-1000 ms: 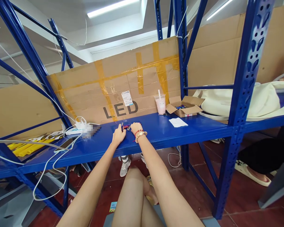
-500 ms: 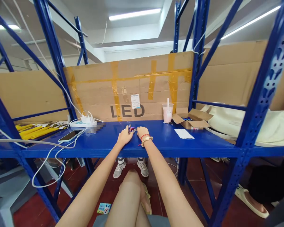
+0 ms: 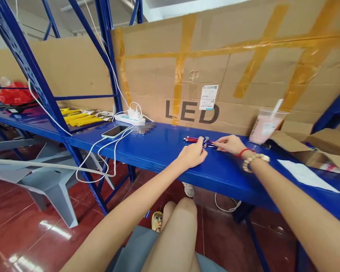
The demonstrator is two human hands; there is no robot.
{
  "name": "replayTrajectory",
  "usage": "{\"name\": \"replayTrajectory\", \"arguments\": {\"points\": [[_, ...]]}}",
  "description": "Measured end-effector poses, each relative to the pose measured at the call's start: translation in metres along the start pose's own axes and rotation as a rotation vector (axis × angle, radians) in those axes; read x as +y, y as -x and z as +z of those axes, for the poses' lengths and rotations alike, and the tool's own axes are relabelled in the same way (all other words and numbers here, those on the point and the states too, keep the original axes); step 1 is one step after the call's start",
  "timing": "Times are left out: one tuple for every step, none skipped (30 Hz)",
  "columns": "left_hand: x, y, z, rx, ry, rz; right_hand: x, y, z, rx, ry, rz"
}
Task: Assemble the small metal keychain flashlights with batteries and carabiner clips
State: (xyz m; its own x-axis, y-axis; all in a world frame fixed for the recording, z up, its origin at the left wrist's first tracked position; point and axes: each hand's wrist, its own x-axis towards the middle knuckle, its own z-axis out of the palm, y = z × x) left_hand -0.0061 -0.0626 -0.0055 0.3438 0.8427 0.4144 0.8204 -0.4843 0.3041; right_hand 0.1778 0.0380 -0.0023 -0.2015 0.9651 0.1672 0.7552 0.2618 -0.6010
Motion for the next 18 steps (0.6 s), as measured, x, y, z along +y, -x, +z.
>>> {"name": "replayTrajectory", "arguments": {"points": [[0.000, 0.000, 0.000, -0.020, 0.006, 0.018, 0.001, -0.002, -0.001, -0.034, -0.099, 0.048], [0.000, 0.001, 0.000, -0.036, 0.015, 0.035, 0.001, -0.004, -0.003, -0.051, -0.153, 0.077], [0.001, 0.001, -0.001, -0.044, 0.027, 0.050, 0.000, -0.007, -0.004, -0.044, -0.164, 0.108], [0.001, 0.002, -0.002, -0.046, 0.047, 0.070, -0.002, -0.010, -0.005, -0.032, -0.159, 0.115], [0.003, 0.003, -0.002, -0.047, 0.069, 0.089, -0.003, -0.014, -0.006, -0.035, -0.157, 0.095], [0.004, 0.004, -0.002, -0.055, 0.089, 0.103, -0.005, -0.017, -0.007, -0.030, -0.131, 0.064], [0.005, 0.005, -0.002, -0.059, 0.103, 0.110, -0.008, -0.021, -0.006, -0.023, -0.084, 0.020], [0.006, 0.006, -0.002, -0.045, 0.107, 0.127, -0.011, -0.025, -0.005, -0.031, -0.026, -0.003], [0.007, 0.007, 0.000, -0.015, 0.105, 0.141, -0.014, -0.029, -0.003, -0.061, 0.027, -0.015], [0.007, 0.008, 0.001, 0.003, 0.106, 0.162, -0.019, -0.032, 0.000, -0.096, 0.068, -0.004], [0.008, 0.009, 0.003, 0.019, 0.109, 0.179, -0.023, -0.035, 0.003, -0.131, 0.090, 0.011], [0.008, 0.009, 0.005, 0.036, 0.113, 0.187, -0.028, -0.038, 0.007, -0.160, 0.111, 0.012], [0.007, 0.010, 0.007, 0.047, 0.109, 0.189, -0.034, -0.040, 0.011, -0.177, 0.124, -0.025], [0.007, 0.010, 0.008, 0.069, 0.108, 0.182, -0.039, -0.043, 0.015, -0.182, 0.133, -0.053], [0.007, 0.011, 0.008, 0.080, 0.108, 0.185, -0.045, -0.046, 0.018, -0.182, 0.126, -0.090], [0.007, 0.012, 0.009, 0.092, 0.103, 0.174, -0.050, -0.049, 0.022, -0.186, 0.124, -0.117], [0.007, 0.013, 0.009, 0.103, 0.092, 0.151, -0.055, -0.053, 0.025, -0.192, 0.121, -0.134], [0.007, 0.014, 0.008, 0.081, 0.073, 0.163, -0.059, -0.057, 0.028, -0.199, 0.119, -0.144]]}}
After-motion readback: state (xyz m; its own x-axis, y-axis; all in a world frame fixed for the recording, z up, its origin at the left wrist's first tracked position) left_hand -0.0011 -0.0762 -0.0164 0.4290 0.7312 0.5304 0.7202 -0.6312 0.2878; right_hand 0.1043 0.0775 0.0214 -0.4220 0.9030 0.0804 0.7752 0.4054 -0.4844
